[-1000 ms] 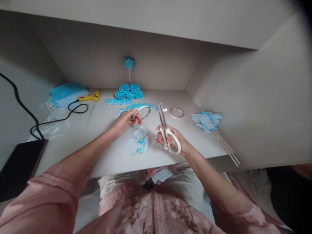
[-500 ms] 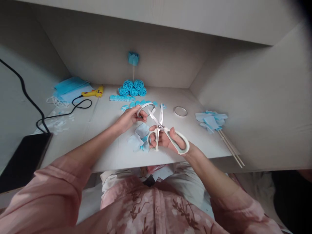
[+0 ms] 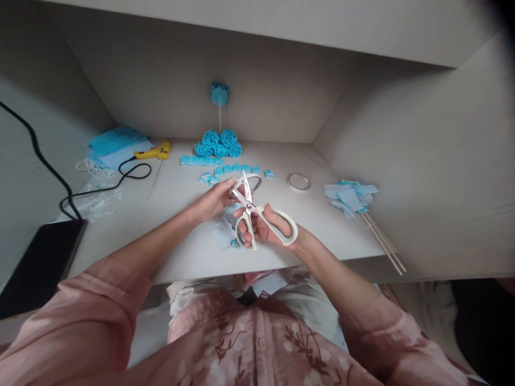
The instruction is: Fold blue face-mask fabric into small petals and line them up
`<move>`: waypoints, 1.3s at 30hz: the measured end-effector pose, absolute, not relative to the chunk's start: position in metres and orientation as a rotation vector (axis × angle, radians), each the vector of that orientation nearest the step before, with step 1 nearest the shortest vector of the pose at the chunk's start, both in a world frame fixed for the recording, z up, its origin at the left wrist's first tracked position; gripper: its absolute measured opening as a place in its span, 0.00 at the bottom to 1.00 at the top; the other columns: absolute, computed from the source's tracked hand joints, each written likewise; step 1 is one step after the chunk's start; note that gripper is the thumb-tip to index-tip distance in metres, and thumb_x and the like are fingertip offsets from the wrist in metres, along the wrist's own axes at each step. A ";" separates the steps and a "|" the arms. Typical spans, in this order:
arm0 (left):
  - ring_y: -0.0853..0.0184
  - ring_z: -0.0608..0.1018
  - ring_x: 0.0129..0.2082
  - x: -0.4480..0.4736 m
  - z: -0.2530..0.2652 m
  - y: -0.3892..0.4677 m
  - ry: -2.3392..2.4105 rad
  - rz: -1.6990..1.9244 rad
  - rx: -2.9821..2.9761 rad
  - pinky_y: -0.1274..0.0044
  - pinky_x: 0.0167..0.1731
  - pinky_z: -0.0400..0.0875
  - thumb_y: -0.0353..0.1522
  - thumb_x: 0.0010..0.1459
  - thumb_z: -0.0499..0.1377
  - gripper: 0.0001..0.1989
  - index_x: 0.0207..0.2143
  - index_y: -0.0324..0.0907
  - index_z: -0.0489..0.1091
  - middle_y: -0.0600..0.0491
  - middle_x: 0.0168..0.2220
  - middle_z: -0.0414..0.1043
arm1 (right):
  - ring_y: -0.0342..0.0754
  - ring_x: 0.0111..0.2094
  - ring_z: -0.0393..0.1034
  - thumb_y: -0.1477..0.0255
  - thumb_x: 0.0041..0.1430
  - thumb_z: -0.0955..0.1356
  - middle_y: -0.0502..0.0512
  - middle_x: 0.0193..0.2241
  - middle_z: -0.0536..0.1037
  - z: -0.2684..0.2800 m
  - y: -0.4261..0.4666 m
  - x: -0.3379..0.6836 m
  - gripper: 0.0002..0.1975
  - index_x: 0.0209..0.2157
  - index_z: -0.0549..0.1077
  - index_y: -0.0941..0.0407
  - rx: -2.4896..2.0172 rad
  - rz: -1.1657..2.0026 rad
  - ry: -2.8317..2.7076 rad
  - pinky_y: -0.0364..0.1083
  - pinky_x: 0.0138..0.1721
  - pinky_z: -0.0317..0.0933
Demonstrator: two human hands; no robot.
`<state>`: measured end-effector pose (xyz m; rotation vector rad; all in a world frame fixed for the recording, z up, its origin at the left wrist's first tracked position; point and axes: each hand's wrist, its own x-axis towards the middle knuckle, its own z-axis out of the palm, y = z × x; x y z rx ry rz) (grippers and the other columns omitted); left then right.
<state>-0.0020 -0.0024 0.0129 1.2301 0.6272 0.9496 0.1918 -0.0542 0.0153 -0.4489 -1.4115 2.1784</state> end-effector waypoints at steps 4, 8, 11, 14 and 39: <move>0.57 0.79 0.40 -0.001 0.013 -0.003 0.630 0.923 1.254 0.67 0.45 0.71 0.55 0.53 0.56 0.27 0.30 0.39 0.73 0.43 0.36 0.78 | 0.48 0.32 0.66 0.44 0.57 0.63 0.56 0.31 0.74 0.015 -0.053 0.190 0.31 0.47 0.72 0.56 -0.443 2.180 -1.400 0.49 0.37 0.64; 0.57 0.79 0.39 -0.003 0.013 -0.001 0.633 0.953 1.232 0.67 0.44 0.71 0.56 0.53 0.55 0.29 0.32 0.38 0.74 0.43 0.37 0.78 | 0.47 0.32 0.65 0.42 0.56 0.63 0.56 0.33 0.73 0.015 -0.055 0.192 0.32 0.46 0.72 0.56 -0.447 2.172 -1.409 0.48 0.36 0.64; 0.57 0.79 0.39 -0.005 0.014 0.002 0.635 0.977 1.202 0.67 0.45 0.71 0.56 0.54 0.53 0.30 0.34 0.39 0.75 0.43 0.37 0.78 | 0.46 0.31 0.65 0.43 0.55 0.63 0.56 0.33 0.73 0.015 -0.058 0.194 0.32 0.46 0.73 0.56 -0.477 2.163 -1.439 0.48 0.35 0.65; 0.57 0.79 0.40 -0.006 0.015 0.003 0.644 0.983 1.181 0.66 0.45 0.72 0.56 0.54 0.53 0.30 0.34 0.39 0.75 0.42 0.38 0.78 | 0.46 0.31 0.65 0.44 0.55 0.65 0.56 0.34 0.73 0.016 -0.059 0.196 0.31 0.46 0.73 0.57 -0.499 2.127 -1.455 0.47 0.34 0.65; 0.58 0.77 0.45 -0.003 0.010 -0.002 0.531 0.899 1.270 0.68 0.49 0.67 0.54 0.54 0.57 0.30 0.41 0.37 0.75 0.44 0.41 0.77 | 0.43 0.29 0.66 0.46 0.55 0.67 0.55 0.31 0.74 0.011 -0.047 0.189 0.32 0.46 0.73 0.60 -0.535 2.134 -1.372 0.43 0.30 0.67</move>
